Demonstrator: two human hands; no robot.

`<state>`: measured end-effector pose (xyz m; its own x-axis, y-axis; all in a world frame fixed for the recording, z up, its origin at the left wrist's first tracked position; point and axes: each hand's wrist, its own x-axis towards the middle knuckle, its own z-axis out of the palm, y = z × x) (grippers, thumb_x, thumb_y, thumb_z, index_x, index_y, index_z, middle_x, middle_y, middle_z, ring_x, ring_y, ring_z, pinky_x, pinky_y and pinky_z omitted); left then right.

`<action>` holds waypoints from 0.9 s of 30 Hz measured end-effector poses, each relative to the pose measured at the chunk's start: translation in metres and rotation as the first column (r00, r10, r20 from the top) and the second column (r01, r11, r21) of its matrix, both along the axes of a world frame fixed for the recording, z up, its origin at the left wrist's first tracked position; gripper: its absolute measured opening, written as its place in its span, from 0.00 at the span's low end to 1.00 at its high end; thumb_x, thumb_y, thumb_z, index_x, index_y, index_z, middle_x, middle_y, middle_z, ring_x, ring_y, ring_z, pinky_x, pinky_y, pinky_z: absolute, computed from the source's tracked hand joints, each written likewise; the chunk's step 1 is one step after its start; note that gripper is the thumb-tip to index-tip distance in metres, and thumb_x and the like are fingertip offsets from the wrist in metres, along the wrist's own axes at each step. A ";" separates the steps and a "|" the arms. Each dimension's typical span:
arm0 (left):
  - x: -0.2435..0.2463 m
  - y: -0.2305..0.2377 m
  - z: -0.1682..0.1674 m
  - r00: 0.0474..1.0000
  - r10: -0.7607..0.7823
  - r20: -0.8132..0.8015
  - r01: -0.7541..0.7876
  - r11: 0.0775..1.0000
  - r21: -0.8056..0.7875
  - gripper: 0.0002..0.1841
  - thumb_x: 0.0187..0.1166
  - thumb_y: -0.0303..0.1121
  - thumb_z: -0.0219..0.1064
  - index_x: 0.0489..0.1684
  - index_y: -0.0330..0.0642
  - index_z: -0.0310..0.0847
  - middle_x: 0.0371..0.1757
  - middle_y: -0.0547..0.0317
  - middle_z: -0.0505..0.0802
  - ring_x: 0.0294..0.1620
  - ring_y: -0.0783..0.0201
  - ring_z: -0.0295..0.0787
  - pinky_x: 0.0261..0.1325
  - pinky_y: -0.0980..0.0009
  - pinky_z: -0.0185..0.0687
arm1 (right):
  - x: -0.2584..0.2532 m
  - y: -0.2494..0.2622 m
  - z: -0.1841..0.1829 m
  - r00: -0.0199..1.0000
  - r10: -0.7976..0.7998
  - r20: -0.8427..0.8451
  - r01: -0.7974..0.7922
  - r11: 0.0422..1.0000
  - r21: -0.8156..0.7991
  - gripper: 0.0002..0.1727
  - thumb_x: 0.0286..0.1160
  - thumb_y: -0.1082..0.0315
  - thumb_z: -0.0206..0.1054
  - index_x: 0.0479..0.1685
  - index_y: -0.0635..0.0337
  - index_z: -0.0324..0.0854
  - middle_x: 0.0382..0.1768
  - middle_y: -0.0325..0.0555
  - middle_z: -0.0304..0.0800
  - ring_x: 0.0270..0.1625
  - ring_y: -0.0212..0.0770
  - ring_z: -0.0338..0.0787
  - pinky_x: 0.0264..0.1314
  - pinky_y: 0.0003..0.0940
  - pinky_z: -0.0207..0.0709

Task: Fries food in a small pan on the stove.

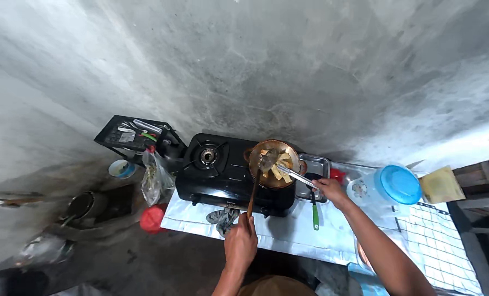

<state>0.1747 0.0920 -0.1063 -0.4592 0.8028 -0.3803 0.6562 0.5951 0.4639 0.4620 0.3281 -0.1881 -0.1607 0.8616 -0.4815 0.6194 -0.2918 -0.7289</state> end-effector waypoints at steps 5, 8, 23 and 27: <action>-0.002 0.000 -0.001 0.999 -0.025 -0.025 0.024 1.000 -0.018 0.25 0.92 0.53 0.47 0.69 0.46 0.80 0.34 0.46 0.94 0.40 0.43 0.94 0.46 0.42 0.87 | -0.006 -0.014 0.007 0.992 -0.112 -0.059 0.108 0.992 -0.064 0.20 0.88 0.52 0.64 0.49 0.61 0.90 0.35 0.41 0.94 0.22 0.30 0.78 0.27 0.28 0.73; -0.002 -0.001 -0.002 0.997 -0.050 -0.055 0.049 0.998 -0.031 0.26 0.91 0.53 0.46 0.69 0.47 0.80 0.33 0.48 0.94 0.40 0.44 0.95 0.45 0.44 0.87 | -0.009 -0.022 0.008 0.976 -0.197 -0.097 0.182 0.974 -0.138 0.19 0.88 0.53 0.64 0.51 0.61 0.90 0.34 0.40 0.95 0.18 0.28 0.74 0.21 0.25 0.65; -0.041 -0.008 -0.011 0.985 0.011 0.174 -0.054 0.970 0.239 0.25 0.92 0.51 0.48 0.69 0.43 0.80 0.31 0.51 0.91 0.32 0.50 0.91 0.42 0.45 0.87 | -0.041 -0.035 0.054 0.984 -0.046 0.171 0.014 0.982 0.186 0.22 0.87 0.47 0.63 0.46 0.56 0.92 0.38 0.43 0.96 0.35 0.41 0.89 0.47 0.49 0.82; -0.054 -0.007 -0.010 0.985 0.028 0.170 -0.076 0.955 0.286 0.24 0.93 0.51 0.47 0.68 0.43 0.80 0.29 0.52 0.89 0.31 0.51 0.89 0.41 0.46 0.85 | -0.084 -0.044 0.046 0.979 -0.026 0.202 -0.010 0.984 0.177 0.23 0.87 0.46 0.62 0.42 0.56 0.92 0.38 0.43 0.96 0.38 0.43 0.90 0.49 0.53 0.81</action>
